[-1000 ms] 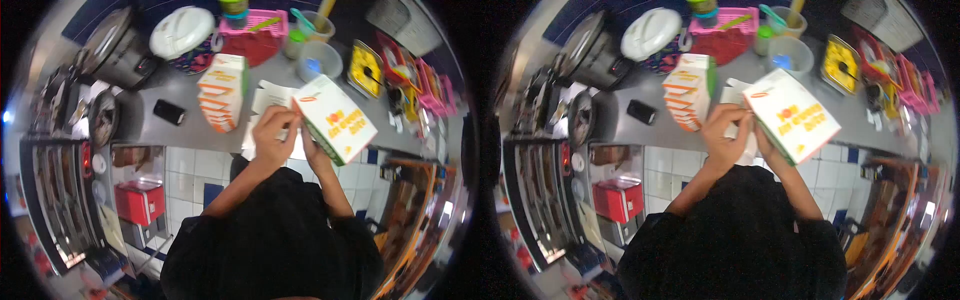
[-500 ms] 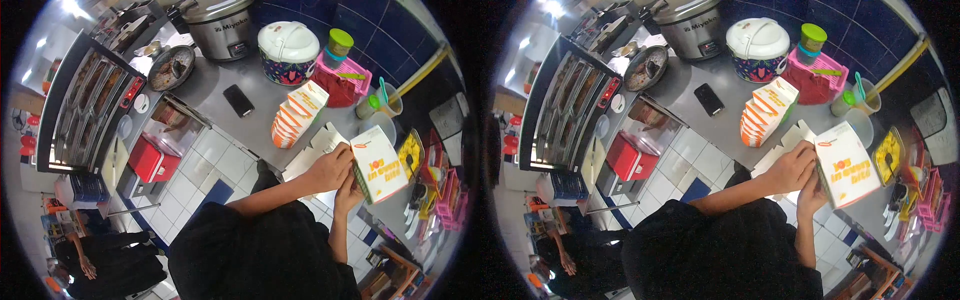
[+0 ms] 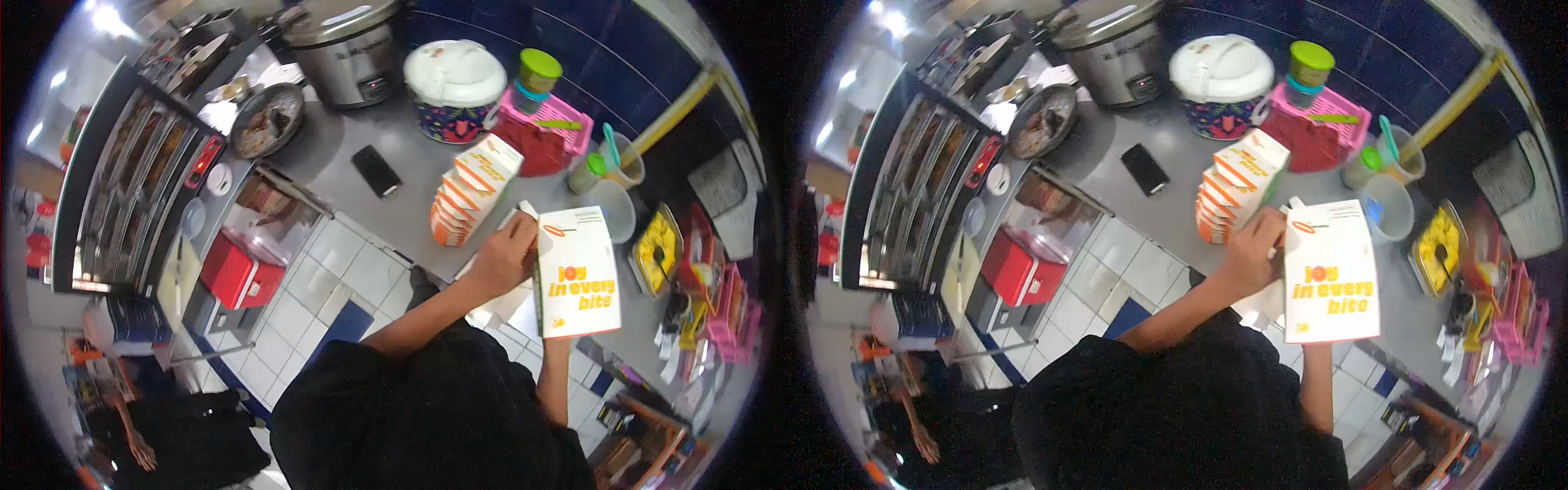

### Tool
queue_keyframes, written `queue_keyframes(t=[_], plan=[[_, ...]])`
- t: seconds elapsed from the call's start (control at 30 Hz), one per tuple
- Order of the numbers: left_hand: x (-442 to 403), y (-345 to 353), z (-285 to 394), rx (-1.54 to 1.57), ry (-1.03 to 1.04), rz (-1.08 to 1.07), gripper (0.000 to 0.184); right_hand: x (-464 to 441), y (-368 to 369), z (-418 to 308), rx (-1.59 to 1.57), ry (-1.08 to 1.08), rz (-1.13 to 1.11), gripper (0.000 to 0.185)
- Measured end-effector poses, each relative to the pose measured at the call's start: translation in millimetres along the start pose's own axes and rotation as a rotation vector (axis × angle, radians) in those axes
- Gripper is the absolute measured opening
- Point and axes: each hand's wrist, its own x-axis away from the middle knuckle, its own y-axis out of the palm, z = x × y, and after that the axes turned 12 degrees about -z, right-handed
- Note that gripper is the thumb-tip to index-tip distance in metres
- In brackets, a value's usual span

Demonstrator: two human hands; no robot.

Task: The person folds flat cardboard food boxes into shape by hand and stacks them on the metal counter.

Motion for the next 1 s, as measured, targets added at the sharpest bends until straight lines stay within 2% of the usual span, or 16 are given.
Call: queue_keyframes(t=[0.3,0.43,0.47,0.57,0.67,0.73,0.83,0.87,1.0], plan=[[13,15,-8,-0.087,0.127,-0.083,0.031,-15,-12,-35,-0.268,0.137,0.038,0.019],[18,26,-8,0.019,0.071,-0.074,0.025,-28,-28,-57,-0.479,0.262,0.026,0.019],[16,28,-3,0.102,0.021,-0.057,0.019,-31,-32,-60,-0.531,0.310,0.006,0.018],[22,35,-12,0.080,0.078,-0.075,0.018,-32,-22,-45,-0.678,0.438,-0.047,0.018],[21,33,-9,0.119,0.017,-0.127,0.012,-10,1,-6,-0.806,0.529,-0.018,0.017],[21,33,-7,0.149,-0.023,-0.178,0.011,-13,-6,-16,-0.876,0.647,-0.032,0.014],[22,37,-5,0.245,-0.102,-0.198,0.010,-12,-5,-13,-0.991,0.680,-0.009,0.017],[22,38,-5,0.260,-0.111,-0.198,0.010,-10,-3,-11,-1.057,0.676,-0.008,0.013],[23,41,-12,0.293,-0.135,-0.201,0.009,-8,-7,-10,-1.353,0.729,-0.001,0.019]])
